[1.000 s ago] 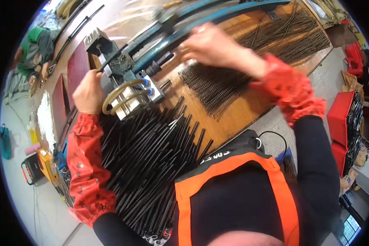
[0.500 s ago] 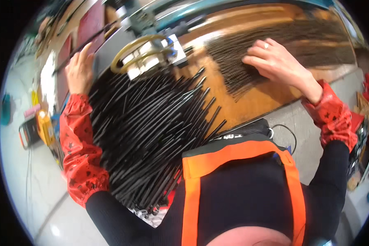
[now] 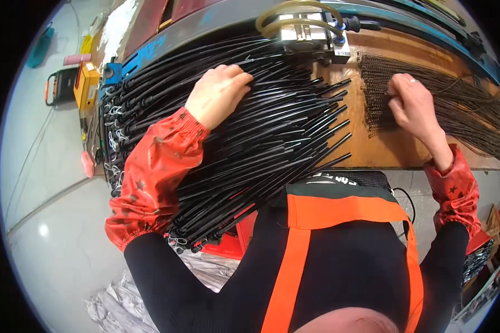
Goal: The person assembles umbrella ribs by picking up thin black rods and inserting them into a specialized clamping and tensioning machine on a workbench. They operate the machine lever by hand to secure the components and then place the assembled rib onto a stack on the left.
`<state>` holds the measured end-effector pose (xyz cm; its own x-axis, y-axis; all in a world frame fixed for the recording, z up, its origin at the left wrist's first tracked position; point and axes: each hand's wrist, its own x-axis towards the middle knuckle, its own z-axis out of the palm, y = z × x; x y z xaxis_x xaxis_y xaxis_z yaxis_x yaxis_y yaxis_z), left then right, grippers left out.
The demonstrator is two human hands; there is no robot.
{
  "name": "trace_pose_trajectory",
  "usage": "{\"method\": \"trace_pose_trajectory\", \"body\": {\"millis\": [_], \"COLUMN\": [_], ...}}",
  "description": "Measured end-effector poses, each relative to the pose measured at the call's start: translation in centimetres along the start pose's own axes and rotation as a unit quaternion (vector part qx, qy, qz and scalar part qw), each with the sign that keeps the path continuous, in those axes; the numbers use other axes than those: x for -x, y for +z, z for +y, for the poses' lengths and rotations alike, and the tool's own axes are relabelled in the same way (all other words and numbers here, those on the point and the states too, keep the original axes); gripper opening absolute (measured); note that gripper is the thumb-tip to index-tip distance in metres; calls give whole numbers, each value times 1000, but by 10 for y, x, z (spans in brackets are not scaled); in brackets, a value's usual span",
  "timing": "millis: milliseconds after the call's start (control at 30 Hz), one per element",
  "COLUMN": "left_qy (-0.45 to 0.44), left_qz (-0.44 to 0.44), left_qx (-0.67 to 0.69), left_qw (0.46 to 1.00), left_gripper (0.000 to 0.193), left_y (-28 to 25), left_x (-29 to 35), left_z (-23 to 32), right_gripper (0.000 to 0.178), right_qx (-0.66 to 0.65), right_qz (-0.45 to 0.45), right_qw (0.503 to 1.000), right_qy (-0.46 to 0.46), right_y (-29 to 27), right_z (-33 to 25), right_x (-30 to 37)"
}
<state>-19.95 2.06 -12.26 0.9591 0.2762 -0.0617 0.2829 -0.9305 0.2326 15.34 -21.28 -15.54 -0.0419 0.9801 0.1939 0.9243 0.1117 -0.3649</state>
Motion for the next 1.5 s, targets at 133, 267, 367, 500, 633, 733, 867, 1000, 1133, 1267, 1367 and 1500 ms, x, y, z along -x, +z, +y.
{"method": "trace_pose_trajectory", "body": {"millis": [133,267,367,500,633,733,867,1000,1133,1267,1367,1500], "left_qy": [19,-26,-4,26,19,31,50,58,102,141,167,186], "left_qz": [-16,19,42,55,31,19,22,33,66,150,134,119], "left_qx": [17,45,31,15,21,22,29,-36,-106,-117,-140,-147], "left_qw": [1000,998,999,998,999,999,998,997,987,971,967,964], "left_gripper": [21,25,30,32,38,37,34,35,41,39,46,51], "left_y": [6,8,3,1,0,-5,-5,-17,-39,-87,-91,-87], "left_x": [-23,-20,-34,-53,-64,-73,-66,-76,-87,-109,-154,-197], "left_z": [-2,1,28,70,85,95,90,106,122,123,128,135], "right_gripper": [16,21,23,22,25,26,38,51,45,38,39,42], "right_qx": [-122,-255,-188,-217,-248,-223,-64,49,26,47,66,48], "right_qz": [-25,-42,-23,-34,92,124,199,228,292,396,368,385], "right_qw": [992,959,981,976,964,966,969,954,941,914,928,917], "right_qy": [8,119,44,-14,-40,-42,-132,-190,-168,70,2,87], "right_y": [11,-3,6,11,23,25,20,19,-3,-47,-87,-85], "right_z": [1,14,6,-2,-7,-11,-20,-23,5,88,77,117], "right_x": [-7,-22,-28,-32,-18,-8,-13,-17,-12,24,13,29]}}
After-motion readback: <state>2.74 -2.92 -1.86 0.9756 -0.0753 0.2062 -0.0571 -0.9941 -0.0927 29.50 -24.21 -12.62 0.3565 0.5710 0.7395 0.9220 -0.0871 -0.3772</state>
